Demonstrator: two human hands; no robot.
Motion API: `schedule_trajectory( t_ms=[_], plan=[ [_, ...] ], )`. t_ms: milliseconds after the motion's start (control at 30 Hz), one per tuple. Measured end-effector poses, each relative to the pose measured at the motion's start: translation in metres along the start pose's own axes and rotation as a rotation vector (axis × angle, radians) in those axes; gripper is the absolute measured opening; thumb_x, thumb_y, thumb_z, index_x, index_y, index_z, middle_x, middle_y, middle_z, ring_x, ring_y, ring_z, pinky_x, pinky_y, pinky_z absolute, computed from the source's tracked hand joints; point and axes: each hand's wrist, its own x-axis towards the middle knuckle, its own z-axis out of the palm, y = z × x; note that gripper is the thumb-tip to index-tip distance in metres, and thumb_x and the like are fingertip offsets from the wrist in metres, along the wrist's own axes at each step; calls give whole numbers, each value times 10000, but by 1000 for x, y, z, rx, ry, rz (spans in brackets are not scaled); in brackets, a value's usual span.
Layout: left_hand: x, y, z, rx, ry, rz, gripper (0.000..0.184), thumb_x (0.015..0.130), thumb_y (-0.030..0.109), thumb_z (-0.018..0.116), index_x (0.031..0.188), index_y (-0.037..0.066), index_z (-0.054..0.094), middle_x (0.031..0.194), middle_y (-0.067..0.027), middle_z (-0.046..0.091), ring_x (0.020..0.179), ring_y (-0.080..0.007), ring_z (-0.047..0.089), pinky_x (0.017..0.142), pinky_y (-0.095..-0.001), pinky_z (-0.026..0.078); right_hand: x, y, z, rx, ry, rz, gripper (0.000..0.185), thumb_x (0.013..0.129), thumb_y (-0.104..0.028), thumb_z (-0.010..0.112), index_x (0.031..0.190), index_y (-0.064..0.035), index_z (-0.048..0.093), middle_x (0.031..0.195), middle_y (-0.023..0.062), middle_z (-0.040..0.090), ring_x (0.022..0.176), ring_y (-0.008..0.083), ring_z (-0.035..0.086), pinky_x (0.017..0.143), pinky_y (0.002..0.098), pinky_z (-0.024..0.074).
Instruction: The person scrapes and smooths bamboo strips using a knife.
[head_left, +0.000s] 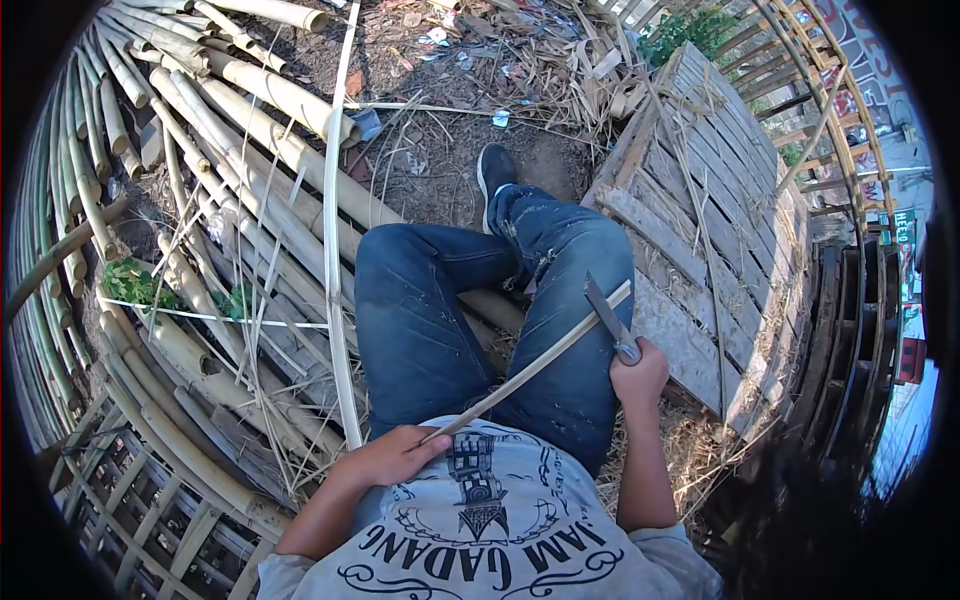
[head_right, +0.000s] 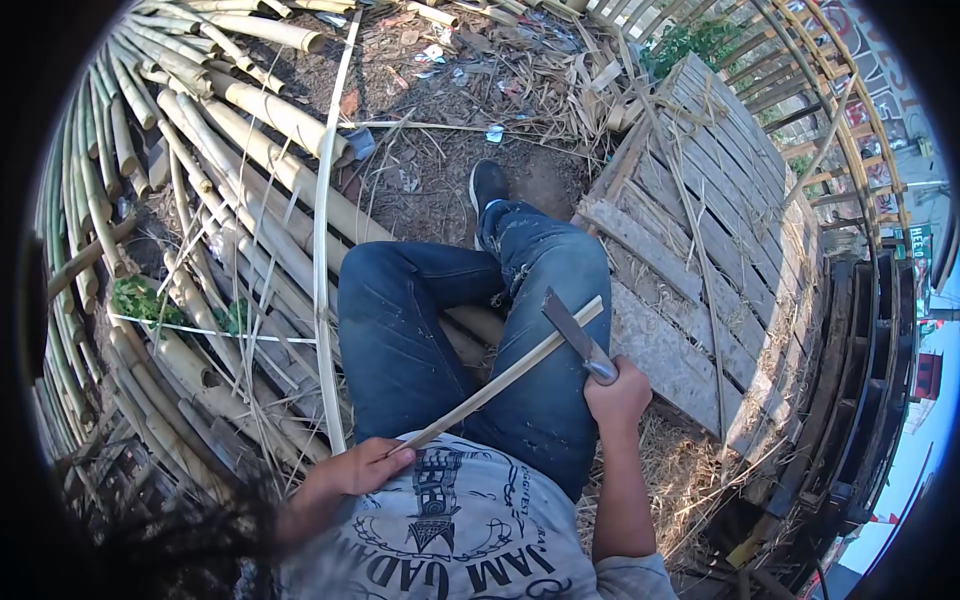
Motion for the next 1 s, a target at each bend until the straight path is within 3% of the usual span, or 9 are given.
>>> schedule_trajectory(
  t_ms=[200,300,400,467,533,667,833,900,1000],
  plan=[
    [-13,-18,2,59,16,-56,482,1020,391,420,1172,-34,587,900,-172,669,826,-188,593,792,-334,476,1,14,7,96,36,93,223,700,-239,641,740,-21,659,708,243,629,735,443,626,665,483,496],
    [-18,-36,8,73,143,64,411,1026,339,434,1021,-31,612,738,12,582,702,-99,491,633,-293,427,-3,10,3,77,29,62,234,704,-244,635,750,-16,662,708,241,631,738,446,628,672,480,498],
    [-28,-19,4,101,94,-86,478,1005,404,462,991,-50,609,744,-66,604,730,-140,518,701,-315,461,1,16,4,139,27,100,251,707,-257,637,756,-11,659,710,246,630,734,456,623,676,483,500],
    [-50,-30,-2,152,75,-168,448,997,398,484,889,-17,612,684,-16,541,674,-108,472,611,-290,422,8,40,22,424,-46,385,273,712,-269,649,780,-6,668,719,259,629,755,459,623,698,487,504],
    [-75,-39,-6,-150,309,-418,398,989,388,503,804,43,579,633,23,461,599,-76,401,534,-253,343,9,51,27,453,10,428,289,719,-273,659,824,-4,676,754,267,632,788,456,624,718,492,499],
    [-90,-4,-5,-275,610,-308,370,998,373,471,755,94,488,609,48,364,530,-65,314,482,-239,271,4,45,26,370,28,240,276,733,-238,656,893,-13,677,805,251,645,818,442,626,709,482,489],
    [12,37,-24,-288,182,32,510,997,563,317,777,106,375,613,47,302,476,-47,223,408,-226,178,3,57,30,597,162,229,282,756,-219,693,827,35,592,688,204,578,634,349,551,628,421,454],
    [62,69,-7,-284,60,-2,548,984,613,286,776,112,365,612,46,299,461,-38,209,394,-215,172,-5,62,21,716,192,233,361,783,-238,734,750,34,499,580,106,405,555,211,343,537,365,359],
    [121,91,14,-295,-219,-93,625,939,697,247,775,108,376,568,65,263,434,-36,204,375,-207,165,-17,67,-5,728,100,190,351,794,-228,743,722,17,502,579,93,389,553,184,330,516,335,341]
  ],
)
